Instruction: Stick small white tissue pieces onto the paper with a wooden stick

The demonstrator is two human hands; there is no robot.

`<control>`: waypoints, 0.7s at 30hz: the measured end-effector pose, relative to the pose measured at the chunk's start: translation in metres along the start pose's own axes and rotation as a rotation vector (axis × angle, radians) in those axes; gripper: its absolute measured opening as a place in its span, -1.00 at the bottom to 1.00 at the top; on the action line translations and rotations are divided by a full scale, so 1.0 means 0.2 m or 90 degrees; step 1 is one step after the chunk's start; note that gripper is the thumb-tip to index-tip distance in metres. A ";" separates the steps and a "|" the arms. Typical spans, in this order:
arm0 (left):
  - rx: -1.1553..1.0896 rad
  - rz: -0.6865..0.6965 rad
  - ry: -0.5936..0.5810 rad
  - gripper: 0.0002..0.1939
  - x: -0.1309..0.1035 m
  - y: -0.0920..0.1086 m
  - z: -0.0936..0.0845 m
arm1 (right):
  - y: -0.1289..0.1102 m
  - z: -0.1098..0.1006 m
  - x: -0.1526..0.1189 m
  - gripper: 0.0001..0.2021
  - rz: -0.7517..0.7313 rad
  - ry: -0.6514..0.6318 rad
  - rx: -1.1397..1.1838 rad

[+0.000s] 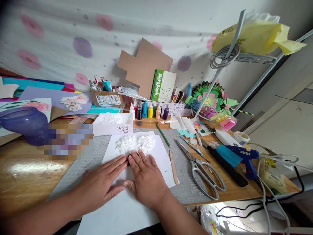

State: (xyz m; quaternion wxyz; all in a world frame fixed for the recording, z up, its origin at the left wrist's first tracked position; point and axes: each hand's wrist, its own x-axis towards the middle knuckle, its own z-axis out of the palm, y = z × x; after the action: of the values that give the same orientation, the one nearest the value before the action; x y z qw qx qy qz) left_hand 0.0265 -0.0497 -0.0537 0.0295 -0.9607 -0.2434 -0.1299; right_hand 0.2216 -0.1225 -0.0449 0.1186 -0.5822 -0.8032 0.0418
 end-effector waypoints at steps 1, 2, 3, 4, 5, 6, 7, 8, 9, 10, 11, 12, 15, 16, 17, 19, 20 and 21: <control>-0.005 -0.005 -0.008 -0.34 0.00 0.00 0.00 | 0.00 0.00 0.00 -0.34 -0.009 0.005 -0.002; -0.011 -0.009 -0.015 -0.33 0.00 0.00 0.00 | 0.00 0.01 -0.01 -0.34 -0.016 0.007 -0.002; -0.020 -0.015 -0.020 -0.33 0.00 0.00 0.00 | 0.01 0.01 -0.01 -0.33 -0.022 0.006 0.001; -0.031 -0.019 -0.023 -0.33 -0.01 0.00 0.00 | 0.01 0.02 -0.02 -0.33 -0.027 0.004 0.004; -0.045 -0.022 -0.027 -0.32 -0.01 0.00 -0.01 | 0.02 0.02 -0.02 -0.33 -0.031 0.001 0.006; -0.058 -0.025 -0.033 -0.31 -0.01 -0.01 -0.01 | 0.02 0.02 -0.02 -0.33 -0.035 -0.001 0.007; -0.067 -0.026 -0.041 -0.29 -0.01 -0.01 -0.01 | 0.02 0.02 -0.02 -0.32 -0.040 -0.001 0.007; -0.071 -0.026 -0.054 -0.27 -0.01 -0.01 -0.01 | 0.02 0.02 -0.03 -0.32 -0.045 0.000 0.005; -0.070 -0.026 -0.069 -0.24 -0.01 -0.01 -0.01 | 0.03 0.02 -0.03 -0.31 -0.048 0.002 0.003; -0.063 -0.026 -0.082 -0.22 -0.01 -0.01 -0.02 | 0.03 0.02 -0.03 -0.31 -0.047 0.004 -0.001; -0.055 -0.026 -0.091 -0.21 0.00 -0.01 -0.02 | 0.02 0.02 -0.03 -0.30 -0.042 0.004 -0.003; -0.049 -0.024 -0.096 -0.20 0.00 -0.01 -0.03 | 0.02 0.01 -0.04 -0.30 -0.034 0.003 -0.003; -0.051 -0.010 -0.102 -0.19 0.00 -0.01 -0.04 | 0.02 0.01 -0.04 -0.29 -0.012 -0.012 0.011; -0.057 -0.005 -0.109 -0.19 0.01 -0.01 -0.04 | 0.02 0.01 -0.04 -0.28 -0.009 -0.016 0.018; -0.061 -0.001 -0.119 -0.18 0.01 -0.01 -0.04 | 0.02 0.01 -0.04 -0.28 -0.009 -0.019 0.023; -0.062 0.001 -0.143 -0.17 0.02 -0.01 -0.04 | 0.02 0.00 -0.04 -0.30 -0.006 -0.017 0.026; -0.060 0.000 -0.154 -0.16 0.02 -0.01 -0.04 | 0.02 0.00 -0.04 -0.31 -0.002 -0.014 0.024; -0.058 -0.001 -0.161 -0.15 0.02 -0.02 -0.04 | 0.02 -0.01 -0.04 -0.32 0.002 -0.012 0.021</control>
State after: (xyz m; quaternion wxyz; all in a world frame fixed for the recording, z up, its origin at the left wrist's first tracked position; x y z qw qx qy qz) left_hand 0.0271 -0.0459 -0.0438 -0.0449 -0.9696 -0.2398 -0.0184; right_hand 0.2277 -0.1289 -0.0457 0.1209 -0.5809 -0.8026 0.0608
